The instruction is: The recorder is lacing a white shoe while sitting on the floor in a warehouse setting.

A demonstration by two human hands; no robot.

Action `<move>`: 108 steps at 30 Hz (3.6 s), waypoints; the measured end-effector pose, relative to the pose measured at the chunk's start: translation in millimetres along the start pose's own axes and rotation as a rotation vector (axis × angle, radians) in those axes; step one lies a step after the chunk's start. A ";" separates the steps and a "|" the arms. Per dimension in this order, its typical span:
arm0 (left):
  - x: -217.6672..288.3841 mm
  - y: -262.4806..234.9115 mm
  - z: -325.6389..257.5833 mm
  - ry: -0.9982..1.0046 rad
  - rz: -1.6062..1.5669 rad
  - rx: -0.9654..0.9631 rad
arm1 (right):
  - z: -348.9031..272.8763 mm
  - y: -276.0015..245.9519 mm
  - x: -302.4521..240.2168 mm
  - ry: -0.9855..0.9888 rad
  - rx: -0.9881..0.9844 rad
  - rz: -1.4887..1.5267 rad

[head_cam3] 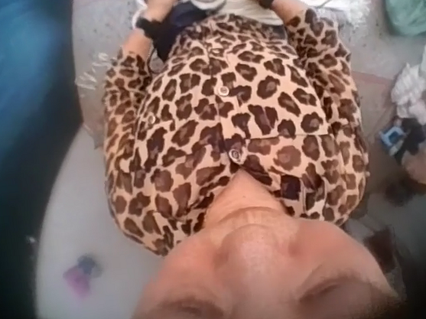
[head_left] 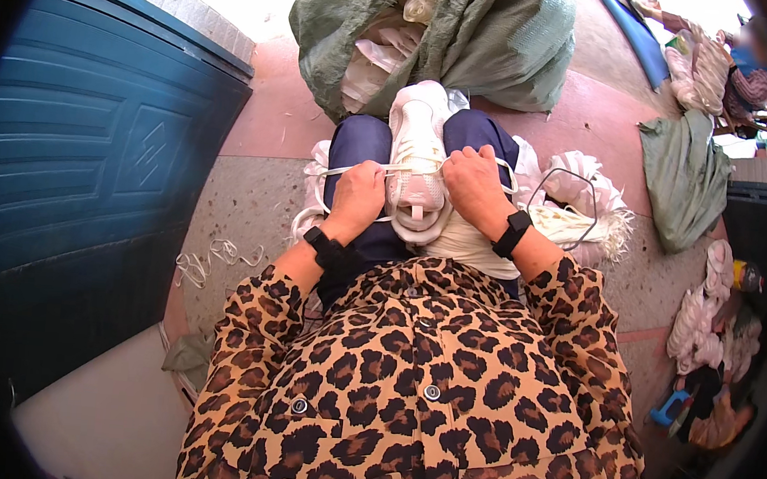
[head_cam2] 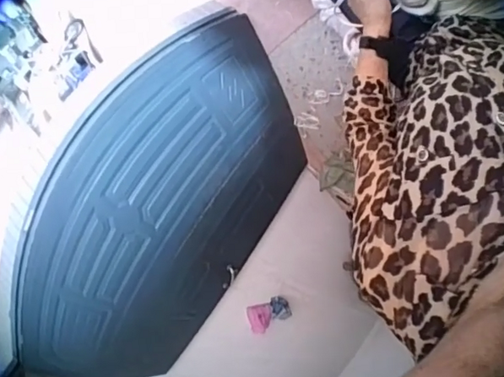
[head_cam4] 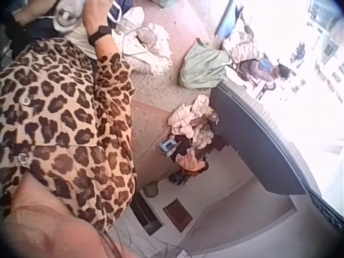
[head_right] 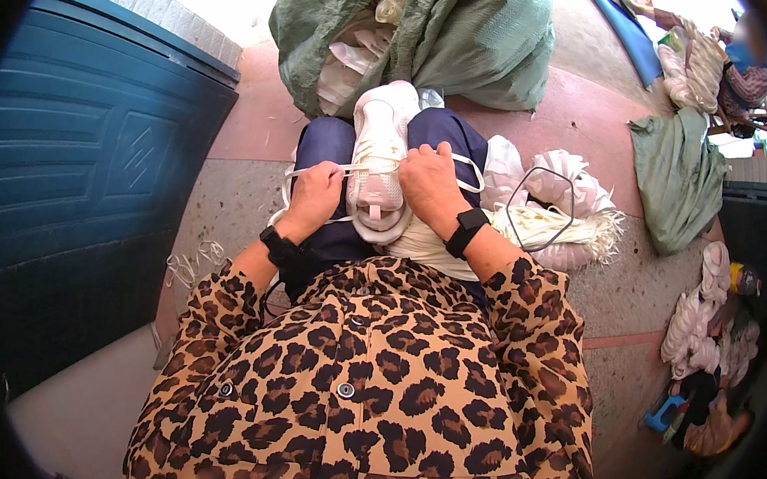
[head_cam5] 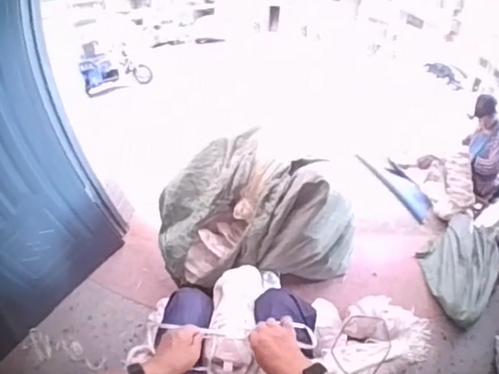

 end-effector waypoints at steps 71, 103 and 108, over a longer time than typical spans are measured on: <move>25.0 19.0 70.2 0.191 0.034 -0.340 | 34.7 -196.1 74.3 0.469 0.869 1.475; 14.8 4.8 38.8 -0.497 -0.395 -0.570 | 38.0 -190.2 54.9 0.153 0.281 2.232; 87.3 7.5 53.9 0.002 -0.434 -0.778 | 55.3 -194.0 33.4 -0.057 0.173 2.275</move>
Point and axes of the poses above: each hand's wrist, its own z-axis towards the middle knuckle, its own y-axis out of the palm, x = y × z, the point moved 6 cm from there along z, towards the middle knuckle, and after that the axes turned 12 degrees about x, right-handed, at the moved point
